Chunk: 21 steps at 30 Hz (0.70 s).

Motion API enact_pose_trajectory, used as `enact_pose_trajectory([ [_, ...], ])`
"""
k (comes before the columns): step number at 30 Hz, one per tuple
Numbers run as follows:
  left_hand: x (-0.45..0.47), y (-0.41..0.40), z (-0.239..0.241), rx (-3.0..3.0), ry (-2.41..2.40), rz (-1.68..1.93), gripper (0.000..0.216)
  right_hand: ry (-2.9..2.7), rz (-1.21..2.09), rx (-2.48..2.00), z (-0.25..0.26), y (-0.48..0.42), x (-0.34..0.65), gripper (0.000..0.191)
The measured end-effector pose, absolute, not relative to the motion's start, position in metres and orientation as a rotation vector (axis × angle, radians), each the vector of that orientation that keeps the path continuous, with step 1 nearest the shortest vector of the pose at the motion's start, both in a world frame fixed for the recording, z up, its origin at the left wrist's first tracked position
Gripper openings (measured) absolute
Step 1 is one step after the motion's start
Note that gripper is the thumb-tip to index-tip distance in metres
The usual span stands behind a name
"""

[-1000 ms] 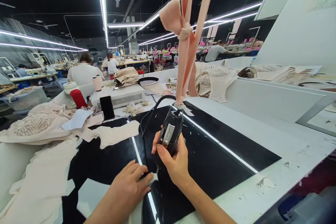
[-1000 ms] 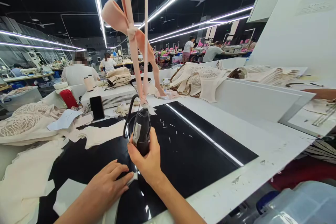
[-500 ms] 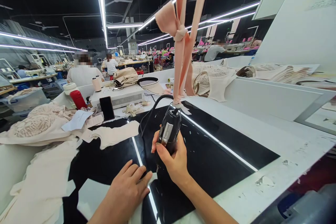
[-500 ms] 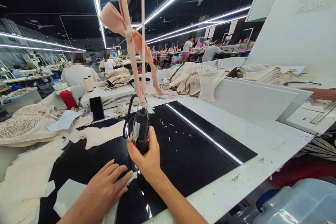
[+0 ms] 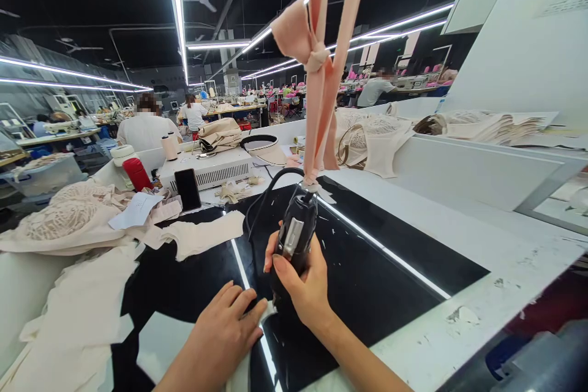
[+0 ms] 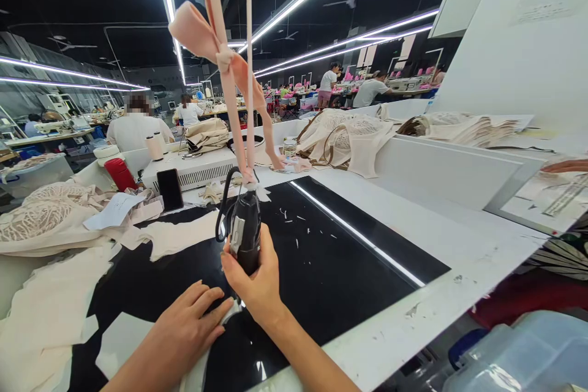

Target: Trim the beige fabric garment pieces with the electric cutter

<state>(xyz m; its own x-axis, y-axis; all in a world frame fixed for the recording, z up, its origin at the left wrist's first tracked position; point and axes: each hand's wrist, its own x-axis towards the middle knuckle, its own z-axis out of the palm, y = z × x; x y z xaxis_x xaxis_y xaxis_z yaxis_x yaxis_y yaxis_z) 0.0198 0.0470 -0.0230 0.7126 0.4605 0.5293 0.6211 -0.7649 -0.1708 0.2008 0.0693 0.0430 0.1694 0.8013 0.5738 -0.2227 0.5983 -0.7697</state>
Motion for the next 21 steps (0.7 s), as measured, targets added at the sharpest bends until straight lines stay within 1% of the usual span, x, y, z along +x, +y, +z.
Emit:
enact_pose_trajectory([
  [5,0.019,0.048,-0.02,-2.58,-0.828,-0.709,0.024,-1.182,0.784,-0.621,0.041,0.071,0.2,0.026],
  [11,0.025,0.051,-0.023,-2.643,-0.678,-0.831,0.02,-1.189,0.778,-0.611,0.043,0.071,0.198,0.023],
  [21,0.022,0.053,-0.03,-2.68,-0.669,-0.79,0.019,-1.146,0.752,-0.611,0.05,0.073,0.203,0.021],
])
